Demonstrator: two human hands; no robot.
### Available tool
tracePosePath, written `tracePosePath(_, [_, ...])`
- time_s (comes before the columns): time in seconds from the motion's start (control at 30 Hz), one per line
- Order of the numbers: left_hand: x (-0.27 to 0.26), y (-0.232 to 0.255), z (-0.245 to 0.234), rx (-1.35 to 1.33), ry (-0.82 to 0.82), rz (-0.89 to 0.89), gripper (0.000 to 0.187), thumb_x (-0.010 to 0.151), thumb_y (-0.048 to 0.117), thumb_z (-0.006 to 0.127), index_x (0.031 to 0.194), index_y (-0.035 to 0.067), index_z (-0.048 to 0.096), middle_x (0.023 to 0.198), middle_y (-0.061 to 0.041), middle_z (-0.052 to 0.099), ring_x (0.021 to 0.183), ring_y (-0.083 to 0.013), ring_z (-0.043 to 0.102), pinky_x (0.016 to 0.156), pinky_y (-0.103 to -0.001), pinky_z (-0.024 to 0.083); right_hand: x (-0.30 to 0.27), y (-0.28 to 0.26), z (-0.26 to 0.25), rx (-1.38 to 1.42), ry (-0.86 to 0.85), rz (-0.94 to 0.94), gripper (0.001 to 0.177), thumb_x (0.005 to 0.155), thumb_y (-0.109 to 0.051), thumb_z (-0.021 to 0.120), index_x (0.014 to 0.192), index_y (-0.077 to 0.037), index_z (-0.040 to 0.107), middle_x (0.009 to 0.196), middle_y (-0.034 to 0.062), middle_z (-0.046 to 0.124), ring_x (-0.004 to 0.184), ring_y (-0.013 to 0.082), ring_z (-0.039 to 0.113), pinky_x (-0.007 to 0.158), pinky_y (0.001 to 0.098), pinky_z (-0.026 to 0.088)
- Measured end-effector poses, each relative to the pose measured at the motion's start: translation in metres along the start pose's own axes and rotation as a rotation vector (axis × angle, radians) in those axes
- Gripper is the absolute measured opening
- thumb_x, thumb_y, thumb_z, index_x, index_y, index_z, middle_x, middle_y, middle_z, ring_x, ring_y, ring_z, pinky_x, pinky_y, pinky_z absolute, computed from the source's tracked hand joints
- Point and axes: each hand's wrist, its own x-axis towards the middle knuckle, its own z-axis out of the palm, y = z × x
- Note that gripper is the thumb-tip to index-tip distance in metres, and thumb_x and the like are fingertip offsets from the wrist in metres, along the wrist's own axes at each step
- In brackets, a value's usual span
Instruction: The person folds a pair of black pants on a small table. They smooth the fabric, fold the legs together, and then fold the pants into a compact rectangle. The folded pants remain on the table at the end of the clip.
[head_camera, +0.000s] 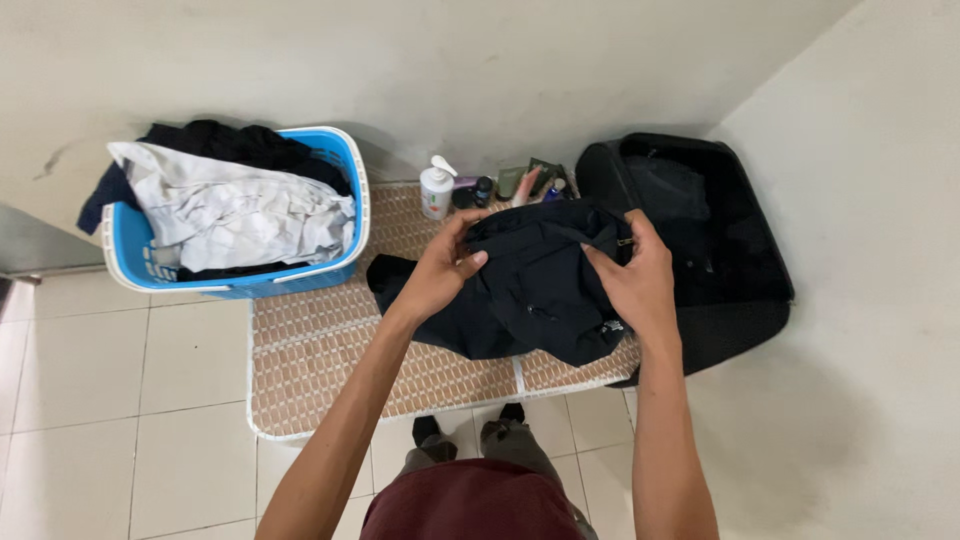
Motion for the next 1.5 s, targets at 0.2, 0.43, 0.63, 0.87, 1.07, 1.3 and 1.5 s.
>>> tracePosePath(0.2, [0.015,0.006,0.038,0.093,0.005,0.060,0.048,0.097,-0.007,0.061,0.142,0.009,0.052,0.133,-0.006,0.062,0.119,-0.0167,0.059,0.103,-0.032,0.048,-0.004,0.016,-0.029,-0.050,0.076,0.020,0.025,0.084,-0.008,0.082,0.097,0.000,0.062,0.086,0.0065,0.070,0.076,0.0114,0.062,0.070,0.0281,0.052])
tracePosePath(0.43, [0.027,0.002,0.088,0.133,0.038,-0.022,0.049,0.100,-0.005,0.063,0.146,0.012,0.061,0.106,-0.009,0.056,0.093,-0.0173,0.050,0.089,-0.029,0.048,-0.006,0.052,-0.071,0.040,0.046,0.087,0.017,0.085,-0.008,0.079,0.095,-0.002,0.066,0.089,0.0057,0.075,0.081,0.0109,0.069,0.074,0.0274,0.055])
tracePosePath(0.63, [0.030,-0.013,0.133,0.198,0.161,-0.011,0.051,0.098,-0.002,0.065,0.146,0.013,0.056,0.100,-0.003,0.050,0.087,-0.0138,0.047,0.085,-0.027,0.048,-0.007,0.093,-0.102,0.065,-0.033,0.071,0.023,0.083,-0.010,0.079,0.101,-0.001,0.068,0.093,0.0066,0.075,0.084,0.0147,0.071,0.078,0.0298,0.056])
tracePosePath(0.87, [0.021,-0.032,0.171,0.225,0.197,0.051,0.049,0.096,-0.001,0.066,0.143,0.011,0.056,0.105,-0.001,0.056,0.092,-0.0111,0.054,0.085,-0.026,0.047,-0.013,0.139,-0.125,0.110,-0.121,0.180,0.026,0.083,-0.012,0.079,0.107,-0.003,0.073,0.096,0.0067,0.078,0.090,0.0171,0.074,0.086,0.0313,0.057])
tracePosePath(1.07, [0.004,-0.032,0.181,0.201,0.247,-0.122,0.053,0.095,0.003,0.066,0.145,0.015,0.054,0.095,0.001,0.048,0.078,-0.0099,0.044,0.073,-0.025,0.044,-0.023,0.145,-0.126,0.134,-0.188,0.250,0.030,0.083,-0.012,0.077,0.111,-0.006,0.073,0.100,0.0048,0.078,0.094,0.0164,0.075,0.089,0.0312,0.057])
tracePosePath(1.3, [-0.044,-0.032,0.138,0.144,0.273,-0.115,0.052,0.097,0.007,0.068,0.147,0.015,0.056,0.091,0.002,0.046,0.081,-0.0097,0.045,0.076,-0.025,0.044,-0.021,0.126,-0.085,0.221,-0.332,0.192,0.029,0.084,-0.011,0.077,0.113,-0.004,0.072,0.104,0.0065,0.077,0.098,0.0164,0.073,0.091,0.0312,0.056])
tracePosePath(1.5, [-0.118,-0.014,0.072,0.232,0.326,-0.310,0.065,0.087,0.031,0.070,0.149,0.016,0.057,0.093,-0.002,0.057,0.086,-0.0150,0.055,0.082,-0.032,0.049,-0.020,0.097,-0.002,0.255,-0.504,-0.096,0.029,0.087,-0.007,0.079,0.113,0.000,0.069,0.109,0.0078,0.073,0.104,0.0172,0.066,0.097,0.0299,0.049])
